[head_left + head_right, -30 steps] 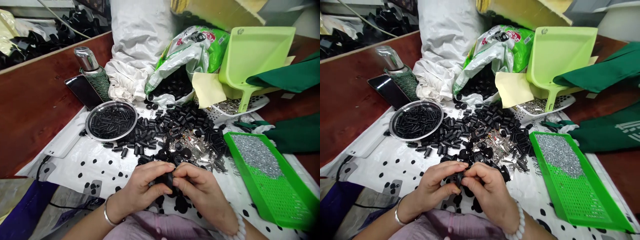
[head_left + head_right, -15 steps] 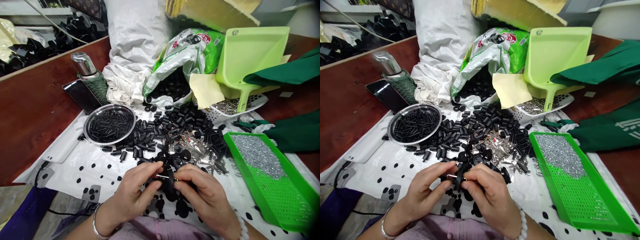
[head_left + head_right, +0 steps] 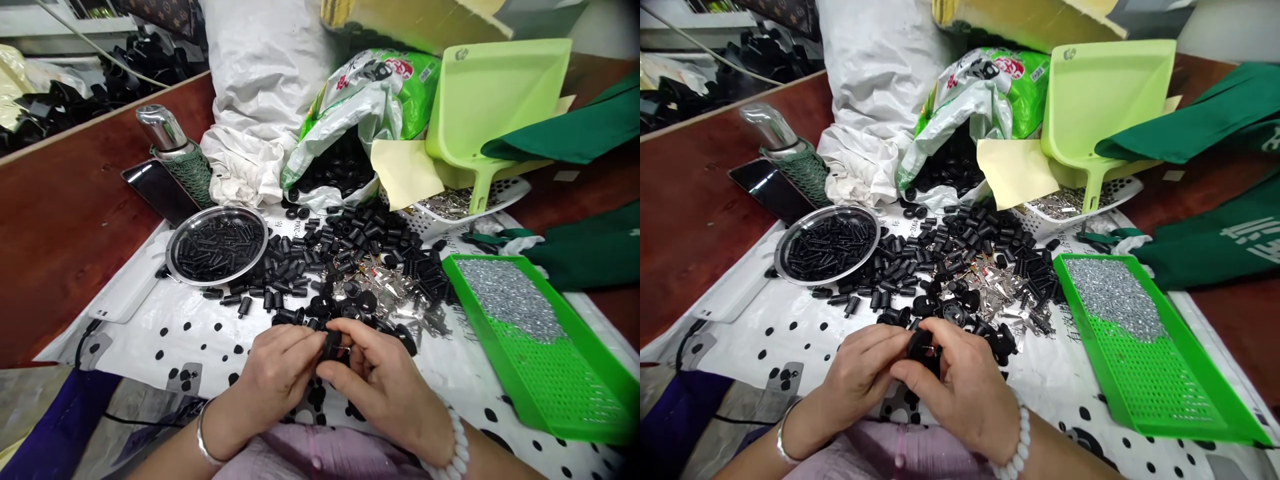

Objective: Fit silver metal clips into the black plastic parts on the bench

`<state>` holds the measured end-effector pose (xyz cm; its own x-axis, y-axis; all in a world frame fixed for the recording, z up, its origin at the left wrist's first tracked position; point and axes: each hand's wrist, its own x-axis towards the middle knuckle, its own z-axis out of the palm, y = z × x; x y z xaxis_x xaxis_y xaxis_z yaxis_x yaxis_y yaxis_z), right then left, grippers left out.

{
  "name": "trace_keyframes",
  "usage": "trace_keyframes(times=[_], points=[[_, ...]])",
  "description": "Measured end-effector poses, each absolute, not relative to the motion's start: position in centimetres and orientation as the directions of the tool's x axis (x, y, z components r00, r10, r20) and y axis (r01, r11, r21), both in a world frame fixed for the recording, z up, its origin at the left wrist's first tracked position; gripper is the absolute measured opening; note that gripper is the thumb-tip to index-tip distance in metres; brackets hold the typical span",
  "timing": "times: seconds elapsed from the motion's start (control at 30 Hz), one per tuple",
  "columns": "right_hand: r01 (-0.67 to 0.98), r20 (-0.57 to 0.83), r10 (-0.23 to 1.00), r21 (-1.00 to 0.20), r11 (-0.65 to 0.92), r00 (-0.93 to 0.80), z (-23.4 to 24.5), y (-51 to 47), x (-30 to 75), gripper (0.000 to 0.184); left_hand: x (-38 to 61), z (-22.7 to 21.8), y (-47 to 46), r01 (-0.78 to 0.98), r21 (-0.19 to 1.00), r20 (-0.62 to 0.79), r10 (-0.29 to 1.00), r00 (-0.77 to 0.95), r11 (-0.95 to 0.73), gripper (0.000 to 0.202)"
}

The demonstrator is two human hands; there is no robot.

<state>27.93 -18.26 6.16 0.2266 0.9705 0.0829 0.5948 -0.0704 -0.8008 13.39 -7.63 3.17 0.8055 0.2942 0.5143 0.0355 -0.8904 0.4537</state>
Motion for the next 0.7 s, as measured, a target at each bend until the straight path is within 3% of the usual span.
trace_keyframes(times=[0.13,0.33,0.5,0.7], points=[[0.677,0.182,0.954,-0.736,-0.029,0.238,6.3,-18.2,27.7,0.025,13.4,3.2,-7.7,0.057,0.412,0.513,0.284,0.81,-0.909,0.023],[0.758,0.297,0.945,-0.646,0.091,0.139,5.9,-18.4,28.0,0.035,13.3,3.1,-7.7,0.051,0.557,0.468,0.364,0.805,-0.829,0.019],[0.775,0.24,0.971,-0.618,0.132,0.026,6.4,-18.1,28.3,0.037,13.3,3.1,-7.6,0.024,0.675,0.404,0.396,0.825,-0.738,0.015],[0.817,0.192,0.981,-0.567,0.107,0.005,6.8,-17.3,27.8,0.041,13.4,2.9,-7.1,0.0,0.723,0.408,0.427,0.807,-0.691,0.016]])
